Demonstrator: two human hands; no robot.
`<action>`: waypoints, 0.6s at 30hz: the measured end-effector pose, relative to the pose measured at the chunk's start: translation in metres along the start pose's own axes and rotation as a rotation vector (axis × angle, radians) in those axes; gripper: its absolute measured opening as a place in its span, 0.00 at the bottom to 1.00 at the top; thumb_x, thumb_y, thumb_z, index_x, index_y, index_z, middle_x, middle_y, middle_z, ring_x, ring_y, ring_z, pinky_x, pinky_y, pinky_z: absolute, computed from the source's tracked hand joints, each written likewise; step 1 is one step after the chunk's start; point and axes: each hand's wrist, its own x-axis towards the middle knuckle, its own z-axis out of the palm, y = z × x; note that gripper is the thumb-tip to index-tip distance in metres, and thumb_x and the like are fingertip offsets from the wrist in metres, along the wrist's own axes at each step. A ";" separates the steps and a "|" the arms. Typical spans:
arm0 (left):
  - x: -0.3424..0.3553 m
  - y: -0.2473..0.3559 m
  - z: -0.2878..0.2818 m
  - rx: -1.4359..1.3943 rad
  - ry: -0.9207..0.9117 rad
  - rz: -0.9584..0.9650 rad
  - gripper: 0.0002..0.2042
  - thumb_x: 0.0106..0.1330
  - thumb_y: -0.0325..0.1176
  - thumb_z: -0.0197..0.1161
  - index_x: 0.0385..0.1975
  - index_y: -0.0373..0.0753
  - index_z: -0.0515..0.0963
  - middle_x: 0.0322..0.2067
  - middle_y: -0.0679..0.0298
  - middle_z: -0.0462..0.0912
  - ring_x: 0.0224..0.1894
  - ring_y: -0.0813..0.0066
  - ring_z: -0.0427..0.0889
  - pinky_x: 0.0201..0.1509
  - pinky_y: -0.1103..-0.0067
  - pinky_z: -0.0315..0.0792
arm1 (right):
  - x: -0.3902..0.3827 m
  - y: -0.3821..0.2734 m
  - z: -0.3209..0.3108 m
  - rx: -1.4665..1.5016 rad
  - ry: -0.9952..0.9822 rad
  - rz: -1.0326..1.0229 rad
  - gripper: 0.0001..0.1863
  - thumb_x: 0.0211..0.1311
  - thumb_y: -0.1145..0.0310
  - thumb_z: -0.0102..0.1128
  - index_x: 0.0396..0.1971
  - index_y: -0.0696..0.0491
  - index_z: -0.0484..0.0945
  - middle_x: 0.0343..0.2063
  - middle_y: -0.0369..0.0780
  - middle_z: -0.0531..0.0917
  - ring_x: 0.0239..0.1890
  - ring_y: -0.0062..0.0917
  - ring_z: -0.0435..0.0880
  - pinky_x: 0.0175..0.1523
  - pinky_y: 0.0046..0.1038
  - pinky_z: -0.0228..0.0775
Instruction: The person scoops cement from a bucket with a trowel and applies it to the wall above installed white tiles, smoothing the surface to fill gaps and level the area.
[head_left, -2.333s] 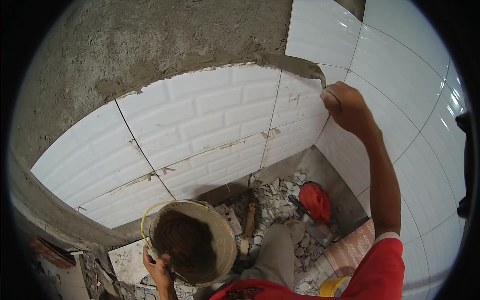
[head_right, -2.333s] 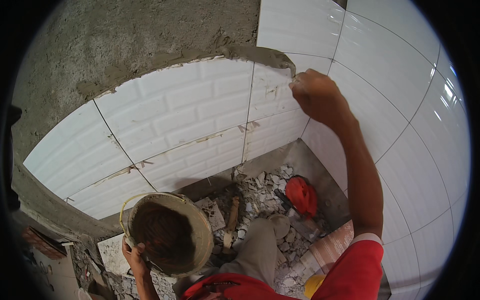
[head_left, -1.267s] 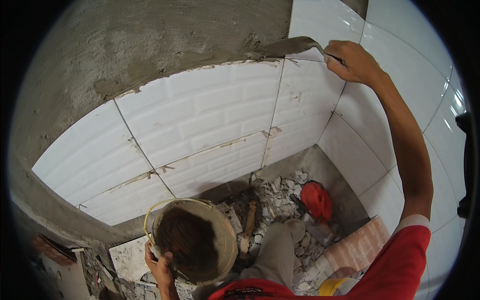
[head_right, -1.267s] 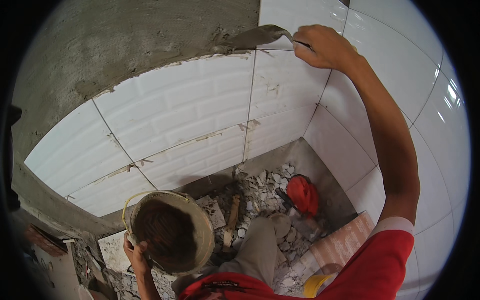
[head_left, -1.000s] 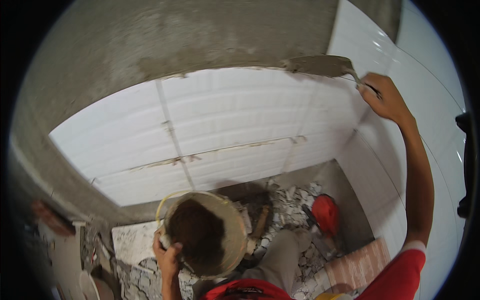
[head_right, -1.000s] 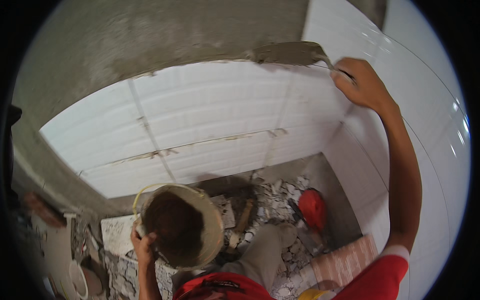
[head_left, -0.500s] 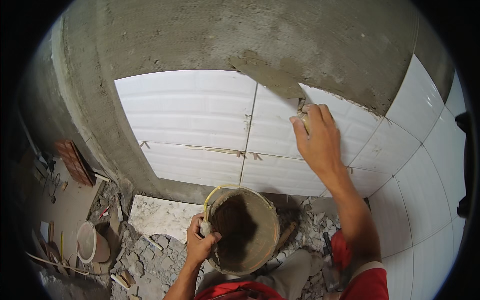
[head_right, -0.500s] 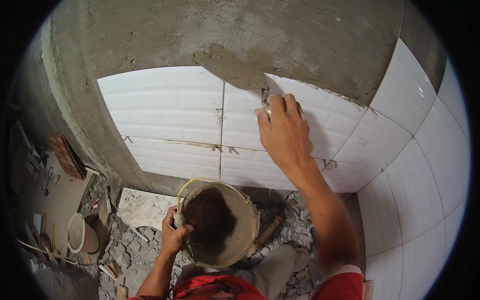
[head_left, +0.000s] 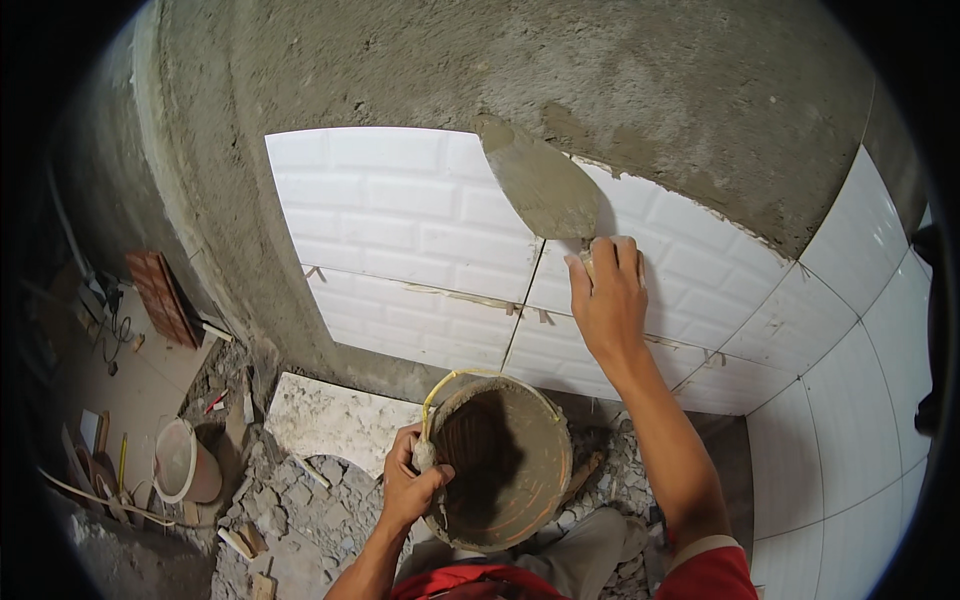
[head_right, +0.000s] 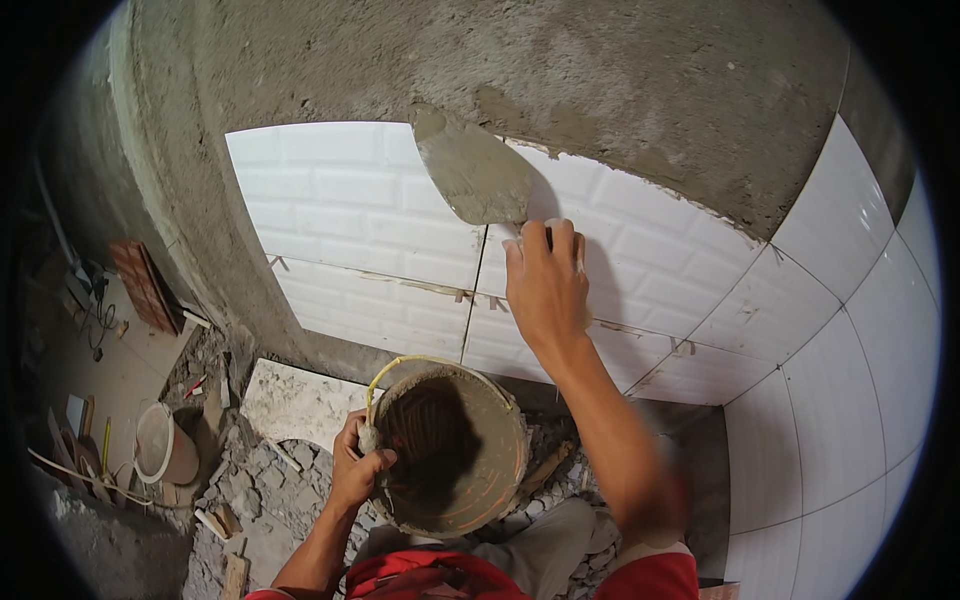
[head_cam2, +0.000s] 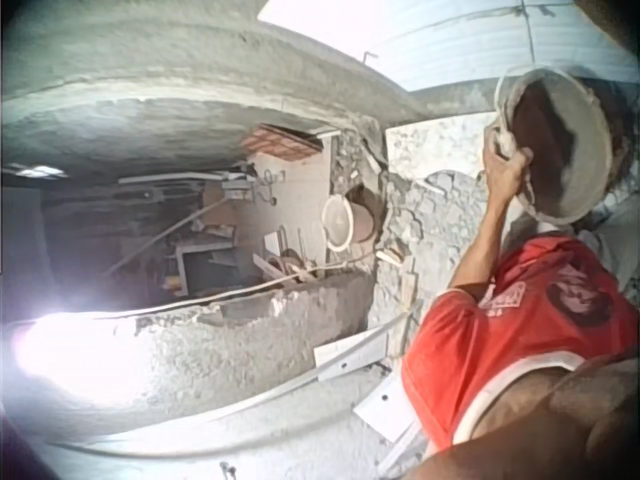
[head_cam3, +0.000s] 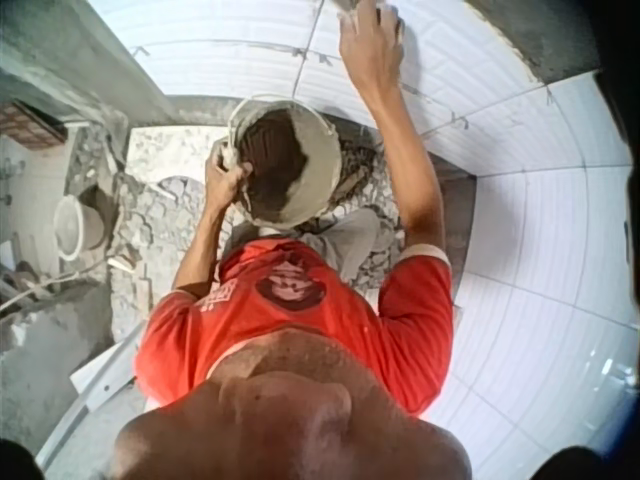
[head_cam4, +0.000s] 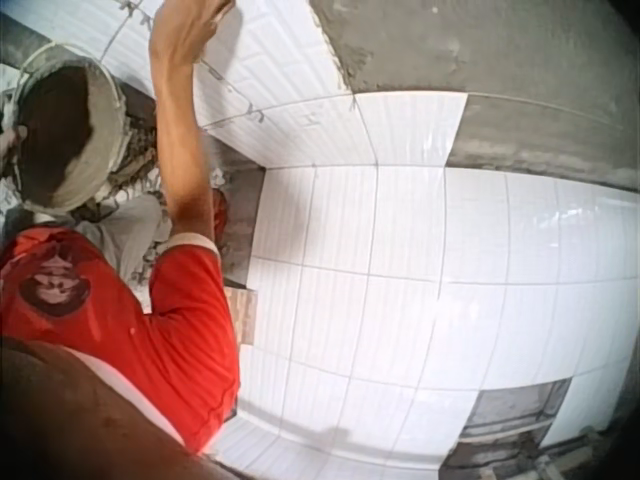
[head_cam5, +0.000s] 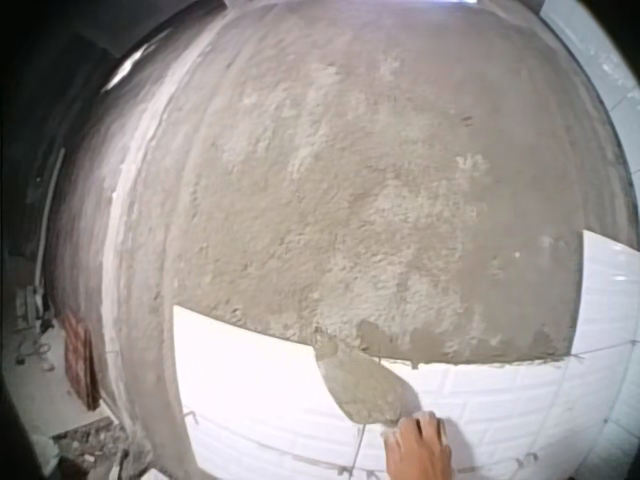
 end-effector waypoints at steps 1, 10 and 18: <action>-0.001 0.001 0.000 -0.004 0.001 -0.004 0.26 0.49 0.24 0.71 0.53 0.33 0.79 0.43 0.68 0.78 0.43 0.79 0.77 0.52 0.79 0.72 | -0.004 -0.001 -0.006 0.023 -0.013 -0.013 0.13 0.68 0.67 0.68 0.42 0.57 0.75 0.45 0.47 0.76 0.48 0.51 0.78 0.48 0.50 0.74; 0.000 0.002 0.000 0.045 -0.010 0.023 0.29 0.49 0.25 0.71 0.56 0.33 0.79 0.44 0.68 0.79 0.45 0.79 0.77 0.55 0.79 0.72 | 0.038 0.004 -0.082 0.034 -0.151 -0.025 0.16 0.71 0.62 0.64 0.45 0.62 0.77 0.40 0.52 0.81 0.42 0.53 0.83 0.46 0.48 0.74; 0.000 -0.002 0.001 0.032 -0.012 0.051 0.23 0.49 0.24 0.71 0.49 0.32 0.80 0.48 0.67 0.79 0.45 0.78 0.77 0.54 0.78 0.72 | 0.090 -0.006 -0.105 -0.041 -0.293 -0.074 0.18 0.71 0.61 0.63 0.40 0.65 0.82 0.35 0.54 0.83 0.40 0.52 0.83 0.47 0.47 0.74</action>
